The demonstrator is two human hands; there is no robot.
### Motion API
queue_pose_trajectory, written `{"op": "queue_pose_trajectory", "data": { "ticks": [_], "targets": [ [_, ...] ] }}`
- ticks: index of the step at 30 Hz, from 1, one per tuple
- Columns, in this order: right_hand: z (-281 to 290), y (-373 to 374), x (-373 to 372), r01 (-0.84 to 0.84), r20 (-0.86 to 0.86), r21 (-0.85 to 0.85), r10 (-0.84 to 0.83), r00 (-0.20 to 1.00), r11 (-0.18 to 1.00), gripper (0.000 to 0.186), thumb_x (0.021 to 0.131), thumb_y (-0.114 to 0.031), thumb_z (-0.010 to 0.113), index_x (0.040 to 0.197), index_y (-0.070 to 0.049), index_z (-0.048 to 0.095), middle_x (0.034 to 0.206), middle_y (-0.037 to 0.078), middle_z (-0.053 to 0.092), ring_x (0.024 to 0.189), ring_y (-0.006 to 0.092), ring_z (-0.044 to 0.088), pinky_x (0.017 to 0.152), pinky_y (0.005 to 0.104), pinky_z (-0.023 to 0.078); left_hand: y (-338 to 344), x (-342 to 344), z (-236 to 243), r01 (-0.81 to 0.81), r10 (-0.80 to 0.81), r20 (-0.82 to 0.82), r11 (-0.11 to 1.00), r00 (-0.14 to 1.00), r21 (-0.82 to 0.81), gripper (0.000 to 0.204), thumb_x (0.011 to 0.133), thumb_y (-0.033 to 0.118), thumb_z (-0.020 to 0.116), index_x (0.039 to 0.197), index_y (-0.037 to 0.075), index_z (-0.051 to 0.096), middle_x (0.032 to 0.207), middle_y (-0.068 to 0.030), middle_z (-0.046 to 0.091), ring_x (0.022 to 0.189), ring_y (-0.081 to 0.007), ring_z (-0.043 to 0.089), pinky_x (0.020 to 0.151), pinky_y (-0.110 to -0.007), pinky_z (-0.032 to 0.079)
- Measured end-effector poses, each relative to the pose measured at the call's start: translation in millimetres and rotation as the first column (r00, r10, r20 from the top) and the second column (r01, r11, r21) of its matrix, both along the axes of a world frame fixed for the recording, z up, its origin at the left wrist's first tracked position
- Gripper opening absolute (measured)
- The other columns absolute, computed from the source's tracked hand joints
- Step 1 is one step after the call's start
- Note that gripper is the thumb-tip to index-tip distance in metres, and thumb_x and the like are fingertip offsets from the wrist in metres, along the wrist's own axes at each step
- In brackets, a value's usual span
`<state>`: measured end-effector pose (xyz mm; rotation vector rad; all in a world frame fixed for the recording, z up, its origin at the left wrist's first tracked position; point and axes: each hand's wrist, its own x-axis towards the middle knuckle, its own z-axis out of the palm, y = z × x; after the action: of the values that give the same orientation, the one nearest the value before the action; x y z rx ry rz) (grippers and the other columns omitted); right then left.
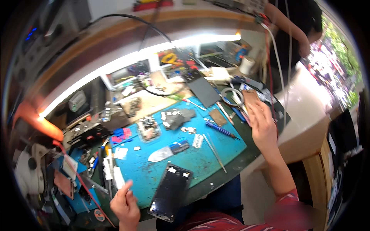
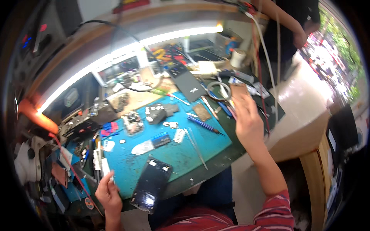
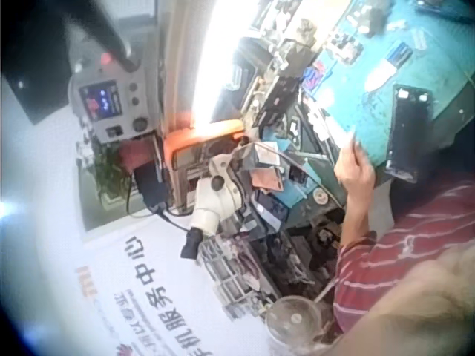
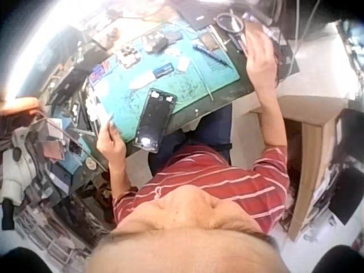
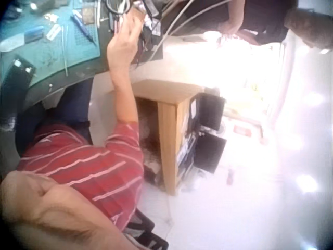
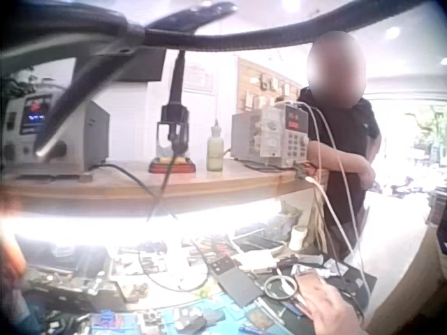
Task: The person uses a metal prying tool and a screwdriver to carefully pry open and separate the screen assembly from the phone body. They work along the edges of the device to release clips and disconnect internal components.
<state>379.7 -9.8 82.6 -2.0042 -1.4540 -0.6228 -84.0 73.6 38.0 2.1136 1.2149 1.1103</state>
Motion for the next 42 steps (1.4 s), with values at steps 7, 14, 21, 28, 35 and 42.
{"op": "queue_pose_trajectory", "data": {
  "ticks": [7,14,21,28,35,42],
  "targets": [
    [-17,3,16,0.11,0.01,-0.055,-0.11,0.994,0.992,0.021,0.093,-0.008,0.075,0.113,-0.008,0.078,0.109,0.009,0.073,0.103,0.0326,0.068,0.088,0.0454,0.051,7,18,25,0.22,-0.212,-0.059,0.952,0.975,0.212,0.033,0.1,0.0,0.069,0.133,0.001,0.075,0.083,-0.008,0.075,0.07,-0.0252,0.07,0.068,-0.036,0.055],
    [-10,26,66,0.214,0.045,-0.239,-0.209,0.977,0.947,0.007,0.089,-0.015,0.076,0.095,-0.012,0.078,0.095,0.008,0.073,0.097,0.0329,0.073,0.082,0.0461,0.058,-2,0,-15,0.074,-0.075,0.114,0.997,0.991,0.015,0.041,0.113,0.018,0.062,0.146,-0.007,0.062,0.079,-0.0105,0.074,0.07,-0.014,0.069,0.063,-0.03,0.055],
    [3,51,76,0.235,0.027,-0.433,-0.248,0.968,0.87,0.018,0.09,-0.026,0.079,0.092,-0.009,0.082,0.094,0.013,0.078,0.091,0.0335,0.077,0.077,0.047,0.061,2,4,-11,0.177,-0.183,0.025,0.973,0.983,0.15,0.041,0.11,0.01,0.069,0.149,-0.001,0.066,0.092,-0.0067,0.075,0.073,-0.0127,0.066,0.064,-0.028,0.054],
    [13,65,67,0.357,0.068,-0.627,-0.407,0.911,0.692,0.032,0.088,-0.033,0.082,0.092,-0.002,0.083,0.094,0.019,0.082,0.091,0.0351,0.081,0.079,0.0477,0.064,-2,0,-11,0.132,-0.141,0.081,0.986,0.987,0.102,0.041,0.11,0.009,0.069,0.149,-0.002,0.065,0.092,-0.006,0.074,0.073,-0.012,0.065,0.064,-0.027,0.053],
    [14,54,76,0.302,0.079,-0.688,-0.345,0.935,0.66,0.017,0.083,-0.025,0.077,0.082,-0.01,0.084,0.089,0.017,0.081,0.087,0.0344,0.08,0.077,0.0483,0.063,-2,4,-4,0.168,-0.173,0.044,0.981,0.984,0.098,0.042,0.11,0.009,0.069,0.15,-0.001,0.065,0.092,-0.0055,0.074,0.074,-0.0123,0.065,0.064,-0.028,0.053],
    [1,49,61,0.27,0.133,-0.567,-0.238,0.962,0.778,0.01,0.079,-0.005,0.072,0.084,-0.002,0.08,0.086,0.023,0.078,0.085,0.0383,0.079,0.077,0.049,0.063,-3,0,-5,0.138,-0.139,0.017,0.989,0.99,0.055,0.041,0.111,0.011,0.067,0.149,-0.001,0.065,0.089,-0.0075,0.073,0.073,-0.0132,0.065,0.065,-0.029,0.053]
  ]
}}
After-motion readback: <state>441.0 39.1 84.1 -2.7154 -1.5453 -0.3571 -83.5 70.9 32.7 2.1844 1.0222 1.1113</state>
